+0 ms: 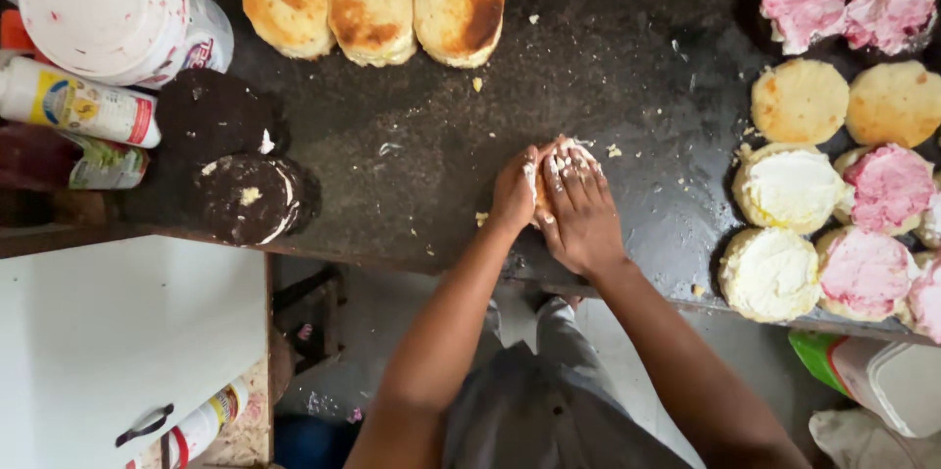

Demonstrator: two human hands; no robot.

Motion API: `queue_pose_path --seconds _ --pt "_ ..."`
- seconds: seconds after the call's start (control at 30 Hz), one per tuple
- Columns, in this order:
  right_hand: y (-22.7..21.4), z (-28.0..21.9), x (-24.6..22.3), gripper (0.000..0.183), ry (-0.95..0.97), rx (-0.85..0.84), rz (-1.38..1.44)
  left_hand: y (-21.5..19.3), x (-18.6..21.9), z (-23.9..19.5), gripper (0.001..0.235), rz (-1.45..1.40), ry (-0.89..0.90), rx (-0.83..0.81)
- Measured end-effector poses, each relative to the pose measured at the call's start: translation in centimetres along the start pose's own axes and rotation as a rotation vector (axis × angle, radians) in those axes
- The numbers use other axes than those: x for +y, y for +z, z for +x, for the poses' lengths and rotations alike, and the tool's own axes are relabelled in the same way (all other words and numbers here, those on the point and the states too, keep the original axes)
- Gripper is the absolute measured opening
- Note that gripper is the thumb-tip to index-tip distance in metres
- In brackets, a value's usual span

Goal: The person prepares small cakes by cutting sponge bases, applying cream to the layers by hand and with a spatula, and stacking the pieces together on a work surface.

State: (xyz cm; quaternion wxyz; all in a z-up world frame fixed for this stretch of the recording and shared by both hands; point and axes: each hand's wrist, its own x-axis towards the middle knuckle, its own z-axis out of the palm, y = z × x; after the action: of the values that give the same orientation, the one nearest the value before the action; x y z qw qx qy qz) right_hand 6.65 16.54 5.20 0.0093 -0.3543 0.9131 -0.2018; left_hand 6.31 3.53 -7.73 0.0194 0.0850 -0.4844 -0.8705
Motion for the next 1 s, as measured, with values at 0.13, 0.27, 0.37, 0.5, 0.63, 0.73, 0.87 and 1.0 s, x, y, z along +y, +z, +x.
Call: queue_pose_path --seconds 0.13,0.27,0.37,0.5,0.63,0.73,0.87,1.0 --pt "-0.3 0.0 0.3 0.069 0.037 -0.069 0.065 0.3 2.5 0.3 0.060 0.044 0.021 -0.045" --pt "-0.9 -0.7 2.1 0.070 0.045 0.035 0.110 0.8 5.6 -1.0 0.064 0.475 0.292 -0.005" --pt "0.2 -1.6 4.4 0.073 0.097 -0.302 0.003 2.0 5.6 -2.7 0.062 0.531 0.266 0.165" --pt "3.2 -0.2 7.8 0.056 0.289 0.321 0.843 4.5 4.0 -4.5 0.052 0.585 0.363 0.350" --pt "7.1 -0.7 4.8 0.052 0.365 0.431 0.985 3.9 4.6 -2.7 0.044 0.716 0.391 0.333" --pt "7.2 -1.3 3.3 0.051 0.402 0.450 1.312 1.4 5.9 -2.9 0.044 0.661 0.370 0.199" --pt "5.7 -0.3 3.9 0.049 0.385 0.529 1.121 3.1 4.4 -5.4 0.045 0.584 0.430 0.421" --pt "6.6 0.7 1.5 0.043 0.436 0.460 0.791 4.6 2.7 -4.5 0.046 0.728 0.508 0.512"
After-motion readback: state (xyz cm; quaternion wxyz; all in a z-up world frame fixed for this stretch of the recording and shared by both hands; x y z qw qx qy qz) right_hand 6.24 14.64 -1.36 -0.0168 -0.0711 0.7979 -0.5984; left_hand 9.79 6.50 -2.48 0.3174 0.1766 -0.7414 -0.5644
